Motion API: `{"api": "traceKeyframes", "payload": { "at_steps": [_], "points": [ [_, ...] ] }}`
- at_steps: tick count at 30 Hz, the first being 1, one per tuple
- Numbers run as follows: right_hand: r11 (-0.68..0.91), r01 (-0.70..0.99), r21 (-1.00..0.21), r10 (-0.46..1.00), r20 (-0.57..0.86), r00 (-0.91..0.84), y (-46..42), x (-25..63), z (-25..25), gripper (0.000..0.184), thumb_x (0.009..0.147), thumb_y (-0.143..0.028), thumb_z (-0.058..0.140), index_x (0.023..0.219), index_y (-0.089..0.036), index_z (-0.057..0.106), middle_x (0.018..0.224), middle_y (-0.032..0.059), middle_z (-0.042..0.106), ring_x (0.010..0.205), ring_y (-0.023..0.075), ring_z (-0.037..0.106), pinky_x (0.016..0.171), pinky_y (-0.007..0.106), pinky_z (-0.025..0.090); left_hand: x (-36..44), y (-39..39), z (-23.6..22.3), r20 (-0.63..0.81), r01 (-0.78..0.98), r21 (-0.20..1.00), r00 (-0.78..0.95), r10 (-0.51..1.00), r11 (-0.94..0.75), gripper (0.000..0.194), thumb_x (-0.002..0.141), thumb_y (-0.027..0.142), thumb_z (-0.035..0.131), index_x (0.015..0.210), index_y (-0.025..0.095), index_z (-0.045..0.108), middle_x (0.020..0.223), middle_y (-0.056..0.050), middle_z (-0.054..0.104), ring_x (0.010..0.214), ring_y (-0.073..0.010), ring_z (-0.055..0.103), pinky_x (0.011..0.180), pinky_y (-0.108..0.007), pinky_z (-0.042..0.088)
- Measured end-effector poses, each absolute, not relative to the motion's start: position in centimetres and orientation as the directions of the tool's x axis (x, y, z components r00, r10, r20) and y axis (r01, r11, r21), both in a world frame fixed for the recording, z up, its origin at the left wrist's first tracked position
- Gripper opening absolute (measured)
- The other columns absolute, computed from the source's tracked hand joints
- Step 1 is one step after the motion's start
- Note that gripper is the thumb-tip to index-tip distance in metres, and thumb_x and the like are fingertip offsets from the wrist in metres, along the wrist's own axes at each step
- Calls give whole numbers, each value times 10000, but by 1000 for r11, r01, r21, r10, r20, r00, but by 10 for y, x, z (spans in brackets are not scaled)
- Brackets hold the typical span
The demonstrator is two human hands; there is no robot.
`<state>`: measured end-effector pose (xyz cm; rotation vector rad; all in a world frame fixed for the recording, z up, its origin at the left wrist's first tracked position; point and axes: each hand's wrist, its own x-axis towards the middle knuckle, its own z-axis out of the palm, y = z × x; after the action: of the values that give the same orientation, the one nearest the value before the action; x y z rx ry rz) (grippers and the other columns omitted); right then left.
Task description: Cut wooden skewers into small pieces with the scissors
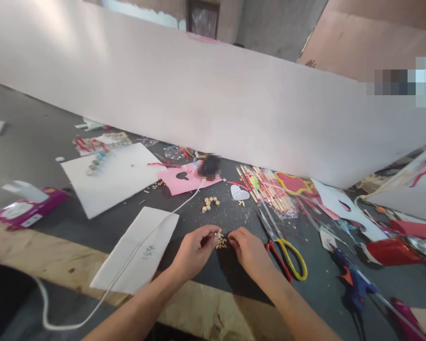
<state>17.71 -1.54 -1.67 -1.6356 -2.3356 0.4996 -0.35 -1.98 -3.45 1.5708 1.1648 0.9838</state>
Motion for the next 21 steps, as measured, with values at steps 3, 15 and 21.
{"api": "traceKeyframes", "payload": {
  "at_steps": [3, 15, 21],
  "points": [
    [290, 850, -441, 947, 6, -320, -14, 177, -16, 175, 812, -129, 436, 840, -189, 598, 824, 47, 607, 742, 169, 582, 665, 255, 411, -2, -16, -31, 10, 134, 990, 270, 963, -48, 215, 826, 286, 473, 934, 147, 595, 753, -28, 613, 695, -128, 540, 642, -218, 422],
    [-95, 511, -854, 984, -158, -81, -35, 168, 27, 153, 828, -321, 484, 775, -192, 547, 667, -26, 539, 595, 111, 481, 541, 196, 391, 2, -23, -4, -132, 53, 991, 410, 903, 120, 190, 838, 259, 462, 859, 137, 606, 694, -1, 547, 674, -111, 478, 640, -209, 372],
    [-115, 402, -909, 989, -144, -43, -49, 167, 23, 143, 816, -326, 509, 756, -200, 539, 696, -23, 529, 623, 113, 473, 557, 199, 384, 9, -25, 3, -149, 65, 989, 455, 878, 134, 180, 830, 263, 465, 801, 135, 588, 687, -1, 538, 666, -111, 462, 632, -209, 364]
  ]
}}
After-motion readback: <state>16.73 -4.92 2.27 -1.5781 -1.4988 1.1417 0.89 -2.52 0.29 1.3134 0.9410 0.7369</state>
